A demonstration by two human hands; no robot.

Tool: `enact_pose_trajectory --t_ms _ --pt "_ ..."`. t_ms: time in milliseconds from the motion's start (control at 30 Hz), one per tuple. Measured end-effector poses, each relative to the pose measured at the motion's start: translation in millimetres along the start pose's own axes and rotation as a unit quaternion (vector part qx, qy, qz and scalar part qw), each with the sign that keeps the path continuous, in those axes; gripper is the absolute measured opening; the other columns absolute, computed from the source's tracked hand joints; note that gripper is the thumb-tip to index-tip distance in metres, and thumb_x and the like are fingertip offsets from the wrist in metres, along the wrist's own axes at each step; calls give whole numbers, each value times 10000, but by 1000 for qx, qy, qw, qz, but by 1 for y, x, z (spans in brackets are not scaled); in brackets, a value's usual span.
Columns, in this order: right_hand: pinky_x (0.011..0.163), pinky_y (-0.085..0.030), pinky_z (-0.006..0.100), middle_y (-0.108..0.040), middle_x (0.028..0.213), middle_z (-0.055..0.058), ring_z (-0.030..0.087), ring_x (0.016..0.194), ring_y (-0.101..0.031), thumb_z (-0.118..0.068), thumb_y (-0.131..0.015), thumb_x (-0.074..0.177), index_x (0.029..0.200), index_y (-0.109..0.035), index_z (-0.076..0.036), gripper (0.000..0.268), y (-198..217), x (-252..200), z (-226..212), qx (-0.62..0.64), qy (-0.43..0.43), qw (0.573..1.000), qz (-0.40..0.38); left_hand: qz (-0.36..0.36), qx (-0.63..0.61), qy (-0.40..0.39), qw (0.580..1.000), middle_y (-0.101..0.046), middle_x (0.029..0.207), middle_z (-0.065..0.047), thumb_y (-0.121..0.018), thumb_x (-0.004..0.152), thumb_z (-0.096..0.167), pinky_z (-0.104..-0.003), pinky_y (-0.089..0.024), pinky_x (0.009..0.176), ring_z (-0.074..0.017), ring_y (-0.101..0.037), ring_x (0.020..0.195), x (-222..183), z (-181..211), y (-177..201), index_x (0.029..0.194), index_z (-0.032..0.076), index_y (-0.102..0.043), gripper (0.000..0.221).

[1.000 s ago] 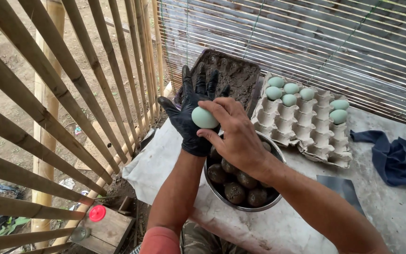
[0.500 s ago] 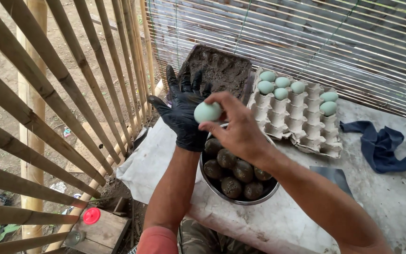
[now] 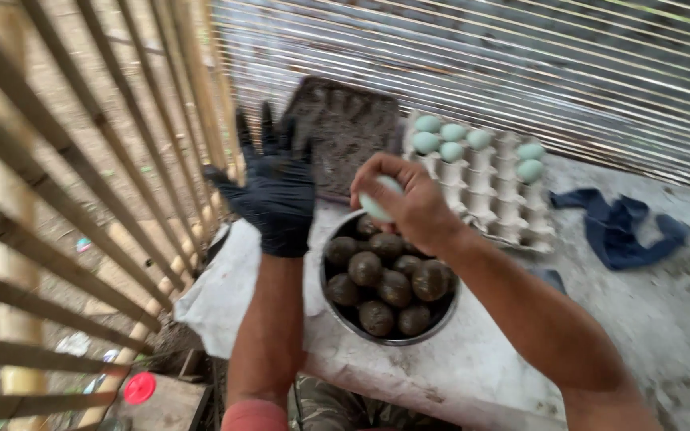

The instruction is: Coating eggs in a mud and salt mixture and cleaning them with an abrasive pad, likely for salted egg preparation.

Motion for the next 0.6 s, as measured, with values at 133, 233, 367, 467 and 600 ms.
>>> enact_pose_trajectory --t_ms 133,233,367,467,600 --pt "327 -472 252 -713 776 135 180 448 -636 -445 -509 1039 1040 -721 -87 416 92 5 -18 82 -88 982 148 36 19 18 999 -447 1605 -174 -428 819 739 -692 -428 1102 -461 -516 1349 -8 16 -25 1578 207 -416 927" --pt "654 -472 283 -537 1322 197 278 904 -602 -243 -428 1080 1283 -604 -143 286 162 0 -21 125 -130 980 82 60 74 -26 995 -570 1554 -140 -496 790 642 -646 -506 1083 -418 -617 1265 -10 33 -27 1537 173 -523 883" --pt "986 -596 366 -527 1444 139 256 1160 -635 -49 -615 960 1271 -561 -184 344 204 5 9 -195 -219 939 180 2 105 -5 994 -640 1555 -70 -559 822 643 -568 -554 1097 -350 -656 1349 -6 50 -7 1504 201 -614 815" --pt "970 -607 383 -585 1379 115 264 1165 -652 -68 -772 864 1230 -582 -202 434 221 15 45 -363 -210 893 163 16 114 0 993 -650 1541 -61 -576 804 625 -548 -557 1062 -337 -671 1317 -7 46 -14 1518 204 -608 830" --pt "970 -561 384 -656 1282 67 238 1116 -656 -128 -859 811 1198 -601 -205 472 232 26 77 -438 -218 866 98 64 144 -6 988 -694 1449 -55 -664 716 593 -535 -584 991 -320 -686 1237 -6 38 -24 1457 189 -651 844"
Point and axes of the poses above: each hand's wrist, its own x-axis towards the middle knuckle, its own y-axis out of the back of the hand, z = x × y, the point moved 1 cm from there along x, towards the middle knuckle
